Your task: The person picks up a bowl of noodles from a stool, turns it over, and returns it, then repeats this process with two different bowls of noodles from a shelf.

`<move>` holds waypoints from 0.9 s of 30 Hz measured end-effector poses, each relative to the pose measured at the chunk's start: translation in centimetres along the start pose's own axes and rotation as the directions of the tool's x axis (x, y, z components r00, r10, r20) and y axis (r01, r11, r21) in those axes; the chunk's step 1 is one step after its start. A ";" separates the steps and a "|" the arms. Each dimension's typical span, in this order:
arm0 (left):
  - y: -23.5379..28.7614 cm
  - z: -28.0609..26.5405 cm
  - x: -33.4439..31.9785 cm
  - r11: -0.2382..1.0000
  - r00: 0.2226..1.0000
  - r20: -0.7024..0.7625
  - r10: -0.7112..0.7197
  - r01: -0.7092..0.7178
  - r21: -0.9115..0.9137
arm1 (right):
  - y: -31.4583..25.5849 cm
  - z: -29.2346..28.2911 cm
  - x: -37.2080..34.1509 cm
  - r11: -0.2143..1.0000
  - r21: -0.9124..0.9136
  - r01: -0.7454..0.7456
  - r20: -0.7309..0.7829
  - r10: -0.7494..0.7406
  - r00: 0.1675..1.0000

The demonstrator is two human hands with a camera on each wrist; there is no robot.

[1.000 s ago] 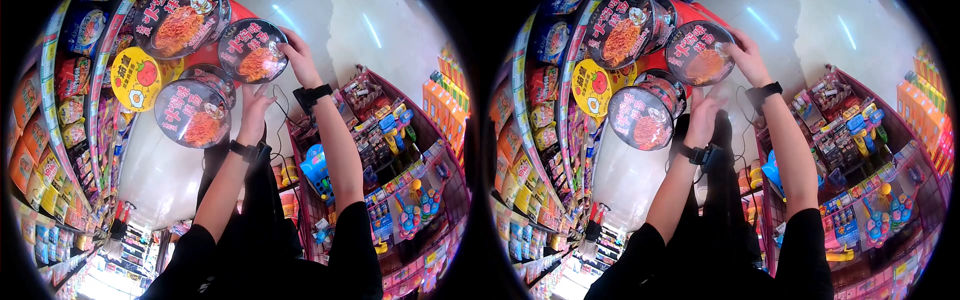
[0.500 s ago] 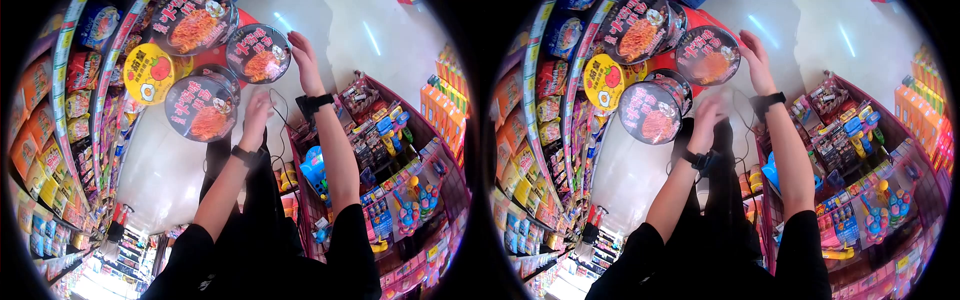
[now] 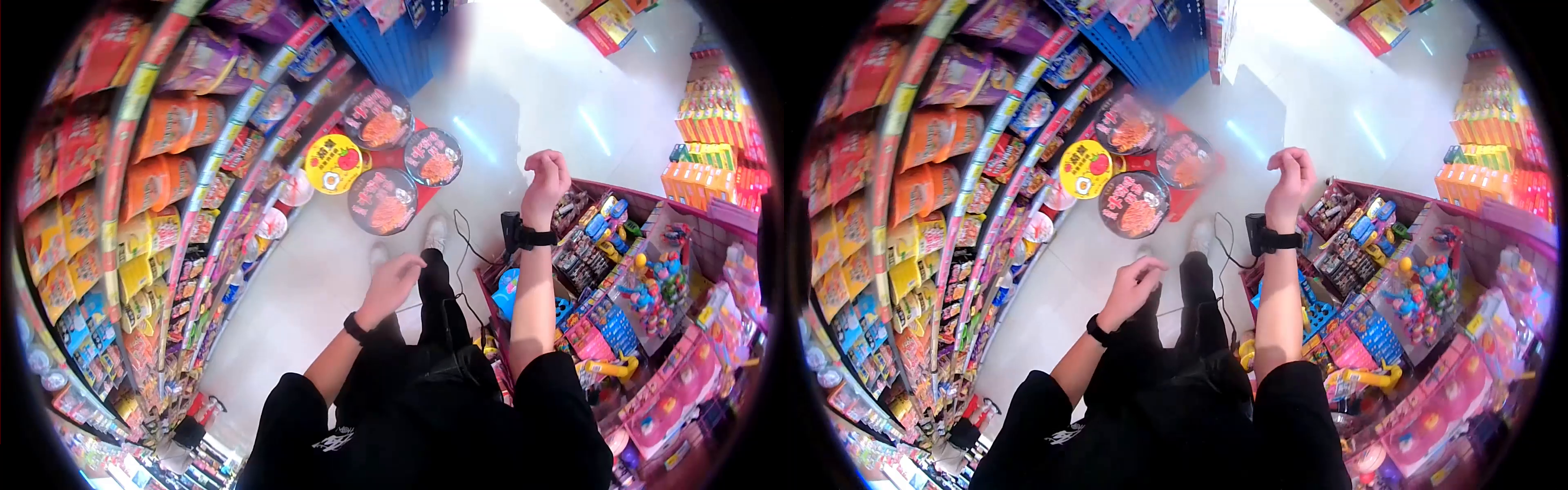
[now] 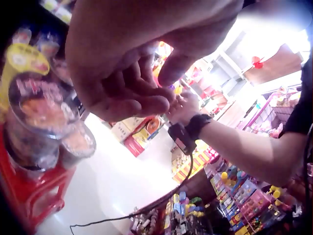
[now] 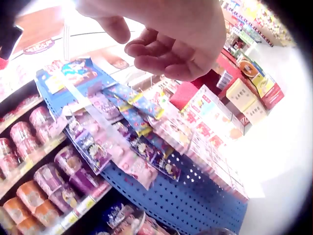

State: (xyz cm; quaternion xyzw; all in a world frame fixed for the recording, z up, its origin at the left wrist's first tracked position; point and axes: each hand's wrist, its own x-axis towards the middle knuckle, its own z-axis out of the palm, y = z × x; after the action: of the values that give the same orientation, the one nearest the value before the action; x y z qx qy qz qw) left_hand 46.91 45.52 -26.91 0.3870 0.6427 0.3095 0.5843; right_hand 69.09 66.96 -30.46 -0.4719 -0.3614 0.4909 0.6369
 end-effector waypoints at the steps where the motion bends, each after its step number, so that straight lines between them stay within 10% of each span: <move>1: 0.4 -1.2 -1.3 1.000 1.000 -0.018 0.007 -0.007 0.016 | -1.4 0.4 -0.5 0.999 0.027 0.022 -0.022 -0.021 1.000; 14: -7.2 -19.0 -15.9 0.925 0.894 -0.430 0.126 -0.263 -0.275 | -16.2 7.6 -11.9 0.921 0.031 0.387 -0.102 -0.383 0.918; 27: -12.2 -32.1 -30.7 0.823 0.584 -0.793 0.174 -0.528 -0.209 | -26.1 19.4 -28.8 0.923 0.026 0.384 0.287 -0.375 0.882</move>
State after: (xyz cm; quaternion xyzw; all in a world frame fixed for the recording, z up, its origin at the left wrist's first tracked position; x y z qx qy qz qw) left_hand 13.96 14.71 -17.50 0.2115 0.6474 0.6833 0.2632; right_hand 51.21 42.01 0.31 -0.3260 -0.5428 0.4140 0.6540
